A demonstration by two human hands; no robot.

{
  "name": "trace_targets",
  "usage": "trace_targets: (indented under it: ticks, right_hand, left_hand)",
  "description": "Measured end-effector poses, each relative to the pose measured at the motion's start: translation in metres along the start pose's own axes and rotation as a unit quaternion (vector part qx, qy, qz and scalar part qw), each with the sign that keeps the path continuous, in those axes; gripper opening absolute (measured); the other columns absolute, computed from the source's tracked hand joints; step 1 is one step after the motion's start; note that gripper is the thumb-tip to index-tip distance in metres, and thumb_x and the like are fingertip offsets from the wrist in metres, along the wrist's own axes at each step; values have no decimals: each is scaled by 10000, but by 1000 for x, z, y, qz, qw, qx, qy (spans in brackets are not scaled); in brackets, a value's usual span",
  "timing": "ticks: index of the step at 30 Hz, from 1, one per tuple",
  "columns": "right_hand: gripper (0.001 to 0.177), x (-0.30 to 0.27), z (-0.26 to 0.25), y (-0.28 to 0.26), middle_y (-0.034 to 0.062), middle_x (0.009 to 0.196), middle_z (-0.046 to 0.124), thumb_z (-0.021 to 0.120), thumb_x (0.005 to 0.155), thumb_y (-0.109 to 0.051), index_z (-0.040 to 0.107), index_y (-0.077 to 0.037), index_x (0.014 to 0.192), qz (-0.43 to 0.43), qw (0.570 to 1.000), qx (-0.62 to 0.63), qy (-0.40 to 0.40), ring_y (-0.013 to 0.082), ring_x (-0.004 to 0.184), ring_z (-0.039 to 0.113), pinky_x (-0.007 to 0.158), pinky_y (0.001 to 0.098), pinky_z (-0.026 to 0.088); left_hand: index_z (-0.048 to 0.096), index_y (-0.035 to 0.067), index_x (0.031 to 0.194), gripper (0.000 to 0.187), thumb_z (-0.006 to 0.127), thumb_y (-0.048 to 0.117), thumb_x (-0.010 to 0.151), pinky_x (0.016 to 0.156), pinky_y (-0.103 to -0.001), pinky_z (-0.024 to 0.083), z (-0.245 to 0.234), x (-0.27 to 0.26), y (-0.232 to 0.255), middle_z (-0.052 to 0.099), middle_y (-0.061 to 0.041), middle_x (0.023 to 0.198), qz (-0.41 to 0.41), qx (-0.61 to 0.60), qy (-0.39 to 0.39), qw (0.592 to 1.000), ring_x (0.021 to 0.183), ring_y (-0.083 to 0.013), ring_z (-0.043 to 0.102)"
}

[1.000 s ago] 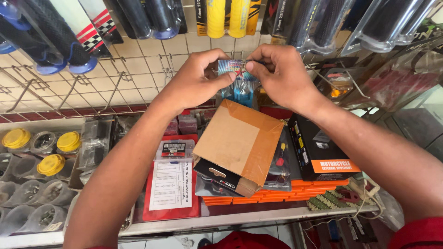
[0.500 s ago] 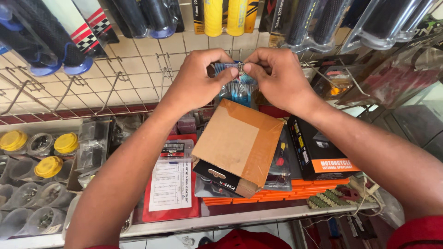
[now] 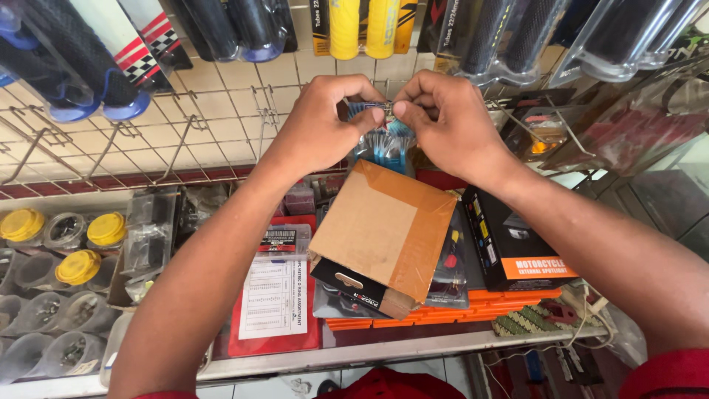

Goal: The person hangs packaged items on a wire rack, moves a small box, and places different packages on a glass counter.

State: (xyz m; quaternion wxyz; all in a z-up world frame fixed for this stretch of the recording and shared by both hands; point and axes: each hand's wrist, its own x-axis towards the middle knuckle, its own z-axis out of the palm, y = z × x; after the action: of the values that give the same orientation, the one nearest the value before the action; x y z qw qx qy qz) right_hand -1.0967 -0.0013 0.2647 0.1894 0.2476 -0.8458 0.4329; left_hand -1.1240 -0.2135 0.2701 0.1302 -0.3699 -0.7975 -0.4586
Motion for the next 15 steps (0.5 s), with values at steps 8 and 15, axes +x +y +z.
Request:
trace_targets:
  ticks: [8, 15]
  right_hand:
    - [82, 3, -3, 1, 65, 780, 685, 660, 1011, -26, 650, 43, 970, 11, 1000, 13, -8, 39, 719, 567, 603, 250, 484]
    - [95, 6, -2, 1, 63, 749, 694, 672, 987, -42, 666, 46, 954, 16, 1000, -21, -4, 61, 689, 588, 598, 260, 472]
  left_hand:
    - [743, 36, 950, 90, 756, 114, 907, 635, -309, 512, -2, 5, -2, 760, -69, 784, 21, 9, -9, 1000, 673, -124, 682]
    - [752, 31, 960, 104, 741, 120, 908, 650, -320, 515, 1, 7, -3, 763, -76, 790, -25, 6, -19, 999, 686, -139, 659]
